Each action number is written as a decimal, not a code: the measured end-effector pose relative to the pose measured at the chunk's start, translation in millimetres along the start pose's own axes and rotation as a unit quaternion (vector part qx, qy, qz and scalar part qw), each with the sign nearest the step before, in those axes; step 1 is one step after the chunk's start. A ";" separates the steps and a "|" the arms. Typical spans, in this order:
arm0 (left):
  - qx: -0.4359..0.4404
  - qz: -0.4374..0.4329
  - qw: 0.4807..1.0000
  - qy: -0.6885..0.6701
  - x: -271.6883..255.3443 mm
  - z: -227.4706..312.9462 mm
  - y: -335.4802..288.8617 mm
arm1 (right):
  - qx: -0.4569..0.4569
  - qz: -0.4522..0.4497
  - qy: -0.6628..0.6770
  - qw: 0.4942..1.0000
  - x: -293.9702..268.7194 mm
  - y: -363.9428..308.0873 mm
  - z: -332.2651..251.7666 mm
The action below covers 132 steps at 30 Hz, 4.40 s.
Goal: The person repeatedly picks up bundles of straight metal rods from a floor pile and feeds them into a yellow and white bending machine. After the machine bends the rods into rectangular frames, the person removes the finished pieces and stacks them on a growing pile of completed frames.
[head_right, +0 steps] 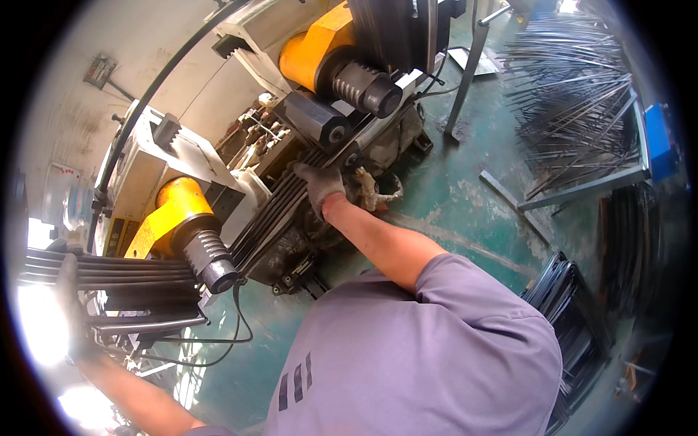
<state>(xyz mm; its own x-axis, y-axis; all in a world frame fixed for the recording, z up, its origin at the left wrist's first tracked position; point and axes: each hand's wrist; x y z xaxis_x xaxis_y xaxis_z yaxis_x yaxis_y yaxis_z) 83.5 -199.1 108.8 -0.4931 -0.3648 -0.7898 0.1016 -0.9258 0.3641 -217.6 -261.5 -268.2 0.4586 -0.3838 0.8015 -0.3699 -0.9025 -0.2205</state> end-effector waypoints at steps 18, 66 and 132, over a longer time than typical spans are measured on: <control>-0.035 0.005 0.998 0.047 -0.2 14.7 -7.8 | 0.081 -0.029 -0.030 0.996 -12.6 -4.2 -3.4; -0.356 0.770 0.472 -0.239 184.4 222.3 -591.1 | 0.548 -0.484 -0.136 0.669 -9.4 -134.2 -120.6; -0.891 0.324 -0.277 -0.153 790.8 618.8 -943.6 | 0.337 -0.673 -0.643 -0.141 -471.2 -368.4 -189.5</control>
<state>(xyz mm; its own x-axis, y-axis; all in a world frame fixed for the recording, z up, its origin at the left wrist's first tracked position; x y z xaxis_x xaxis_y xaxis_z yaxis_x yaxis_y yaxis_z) -936.9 447.5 -554.0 0.2153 -0.4233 -0.8800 -0.6461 0.6140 -0.4534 -450.5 288.9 -459.3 -0.7587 0.6256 -0.1815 0.3864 0.2078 -0.8986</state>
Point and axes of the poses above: each hand's wrist, its own y-axis towards the middle knuckle, its own x-axis out of the palm, z = x × y, and after that the axes turned 8 degrees about y, right-handed
